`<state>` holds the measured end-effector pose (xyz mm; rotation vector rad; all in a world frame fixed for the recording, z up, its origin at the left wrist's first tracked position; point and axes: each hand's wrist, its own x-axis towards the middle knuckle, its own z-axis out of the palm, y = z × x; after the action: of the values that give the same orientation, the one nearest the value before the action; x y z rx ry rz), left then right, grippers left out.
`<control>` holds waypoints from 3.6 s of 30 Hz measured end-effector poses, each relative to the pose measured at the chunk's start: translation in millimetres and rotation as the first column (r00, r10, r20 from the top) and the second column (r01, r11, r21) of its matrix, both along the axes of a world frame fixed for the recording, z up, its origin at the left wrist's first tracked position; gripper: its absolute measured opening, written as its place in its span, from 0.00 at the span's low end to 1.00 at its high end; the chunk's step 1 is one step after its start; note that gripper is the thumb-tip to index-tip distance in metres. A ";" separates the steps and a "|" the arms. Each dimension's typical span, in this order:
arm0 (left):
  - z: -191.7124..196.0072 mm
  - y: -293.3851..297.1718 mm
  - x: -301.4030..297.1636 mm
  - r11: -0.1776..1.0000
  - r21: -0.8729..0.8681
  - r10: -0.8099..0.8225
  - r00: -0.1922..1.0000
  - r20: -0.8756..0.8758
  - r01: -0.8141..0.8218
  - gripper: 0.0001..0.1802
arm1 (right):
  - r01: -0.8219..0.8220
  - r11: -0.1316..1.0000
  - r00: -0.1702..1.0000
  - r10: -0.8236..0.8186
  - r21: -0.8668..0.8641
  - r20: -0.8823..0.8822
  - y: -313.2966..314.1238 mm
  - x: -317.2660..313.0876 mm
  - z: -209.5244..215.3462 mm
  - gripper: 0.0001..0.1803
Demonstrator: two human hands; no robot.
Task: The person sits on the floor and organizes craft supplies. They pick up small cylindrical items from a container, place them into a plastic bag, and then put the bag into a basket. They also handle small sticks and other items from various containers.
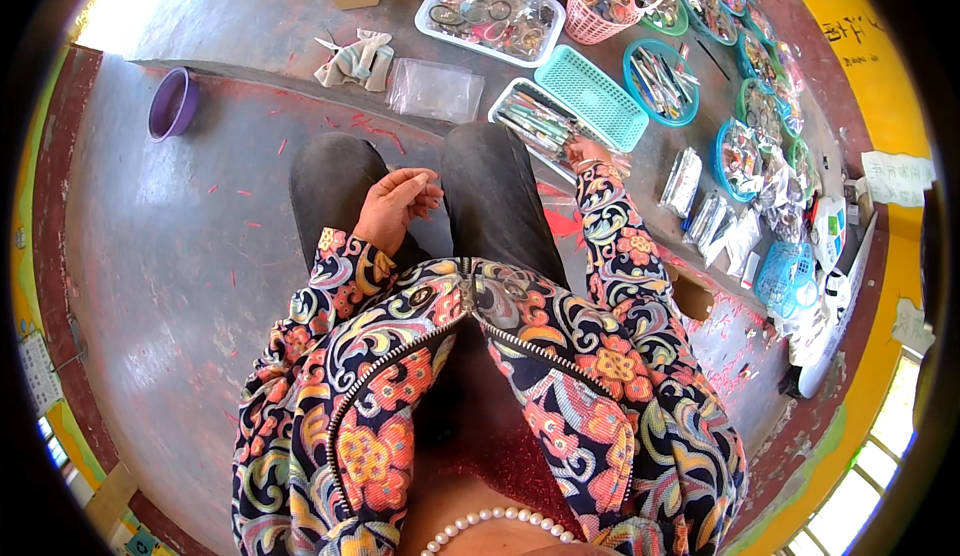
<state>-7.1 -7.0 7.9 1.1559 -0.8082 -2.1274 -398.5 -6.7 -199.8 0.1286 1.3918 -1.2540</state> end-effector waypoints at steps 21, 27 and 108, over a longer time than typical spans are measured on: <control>-4.5 1.6 5.0 1.000 0.007 0.017 1.000 0.019 -0.017 0.11 | -0.412 0.889 0.528 0.412 0.200 -0.743 -2.9 13.8 18.5 0.07; 4.2 1.6 1.0 1.000 0.014 0.015 0.999 0.051 -0.016 0.11 | -0.109 0.926 0.801 0.296 0.360 -0.520 -3.7 25.5 20.8 0.13; -5.4 -0.9 -17.4 0.999 0.027 -0.042 0.959 0.280 0.036 0.11 | -0.125 0.630 0.040 0.775 0.767 -0.630 191.1 -196.0 -9.8 0.16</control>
<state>-24.5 -7.9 2.5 1.4874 -0.9406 -2.0338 -594.4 184.4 -209.6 -0.9280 2.5763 -0.0974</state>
